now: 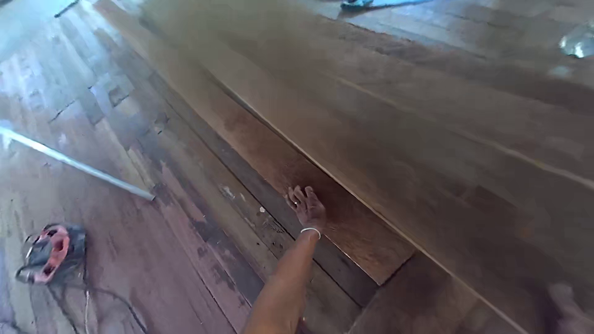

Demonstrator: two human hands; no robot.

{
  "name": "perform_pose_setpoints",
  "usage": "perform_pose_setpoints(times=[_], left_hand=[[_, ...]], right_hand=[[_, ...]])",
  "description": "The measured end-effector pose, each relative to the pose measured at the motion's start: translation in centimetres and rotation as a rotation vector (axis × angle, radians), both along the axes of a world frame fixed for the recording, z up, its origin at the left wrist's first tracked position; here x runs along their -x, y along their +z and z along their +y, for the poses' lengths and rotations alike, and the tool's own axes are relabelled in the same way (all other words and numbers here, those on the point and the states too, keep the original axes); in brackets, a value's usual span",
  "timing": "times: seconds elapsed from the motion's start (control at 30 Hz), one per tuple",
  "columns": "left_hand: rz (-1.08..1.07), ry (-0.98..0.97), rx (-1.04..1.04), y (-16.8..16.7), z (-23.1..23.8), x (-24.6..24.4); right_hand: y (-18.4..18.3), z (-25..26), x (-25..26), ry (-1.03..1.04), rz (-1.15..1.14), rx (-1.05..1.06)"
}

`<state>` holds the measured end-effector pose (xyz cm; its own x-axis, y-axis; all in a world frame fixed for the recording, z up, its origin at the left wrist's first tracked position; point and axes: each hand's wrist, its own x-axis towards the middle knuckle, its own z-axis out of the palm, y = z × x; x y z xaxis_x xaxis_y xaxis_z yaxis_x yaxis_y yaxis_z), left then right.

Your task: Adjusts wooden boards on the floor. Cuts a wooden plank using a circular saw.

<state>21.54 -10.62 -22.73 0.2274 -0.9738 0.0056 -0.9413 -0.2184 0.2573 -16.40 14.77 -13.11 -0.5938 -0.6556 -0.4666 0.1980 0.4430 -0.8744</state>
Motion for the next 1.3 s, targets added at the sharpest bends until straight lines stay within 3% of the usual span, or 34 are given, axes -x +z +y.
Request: perform_pose_setpoints(times=[0.1,0.17,0.27,0.3,0.37,0.43,0.5,0.57,0.7,0.77,0.87,0.97,1.07,1.13,1.23,1.3], left_hand=[[0.0,-0.036,-0.095,1.0,-0.4,-0.5],[0.0,-0.067,-0.072,0.9,0.4,-0.5],[-0.032,-0.097,-0.022,0.1,0.7,0.6],[-0.041,-0.084,0.021,-0.4,0.6,0.6],[-0.047,-0.056,0.128,-1.3,0.7,0.5],[-0.016,-0.037,0.155,-1.0,0.7,0.8],[-0.003,-0.031,0.185,-0.7,0.4,0.7],[-0.02,-0.044,0.196,-1.1,0.6,0.4],[0.004,-0.075,0.172,-1.4,0.8,-0.4],[0.197,-0.265,0.18,1.6,3.2,0.3],[0.528,-0.808,-0.062,6.6,11.9,4.6],[0.535,-1.135,-0.584,7.7,20.4,8.3],[0.246,-1.338,-0.765,8.4,25.1,11.1],[0.167,-1.401,-0.659,7.7,27.3,11.3],[0.269,-1.39,-0.291,5.8,28.7,9.5],[0.33,-1.326,-0.332,6.1,28.3,7.4]], right_hand=[[3.1,-8.4,-6.0,-0.138,0.03,-0.159],[4.8,-13.4,-9.8,-0.1,0.085,-0.342],[4.9,-18.9,-12.1,0.262,0.136,-0.414],[5.2,-21.0,-12.6,0.419,0.288,-0.411],[8.7,-24.6,-13.8,0.58,0.593,-0.351],[11.7,-25.4,-14.0,0.626,0.687,-0.287],[11.8,-23.1,-13.0,0.63,0.617,-0.278],[9.0,-16.8,-10.2,0.526,0.606,-0.374],[3.6,5.5,-2.9,-0.169,0.65,-0.775],[1.9,17.0,-3.0,-0.636,0.418,-0.939],[-1.3,25.4,-8.8,-1.074,0.012,-0.861],[-3.6,24.7,-13.2,-1.353,-0.28,-0.511],[-4.7,22.5,-13.2,-1.373,-0.154,-0.539],[-4.8,21.8,-13.3,-1.349,-0.072,-0.62],[-3.9,20.4,-13.8,-1.246,-0.011,-0.619],[-2.6,18.8,-14.3,-1.143,0.029,-0.546]])
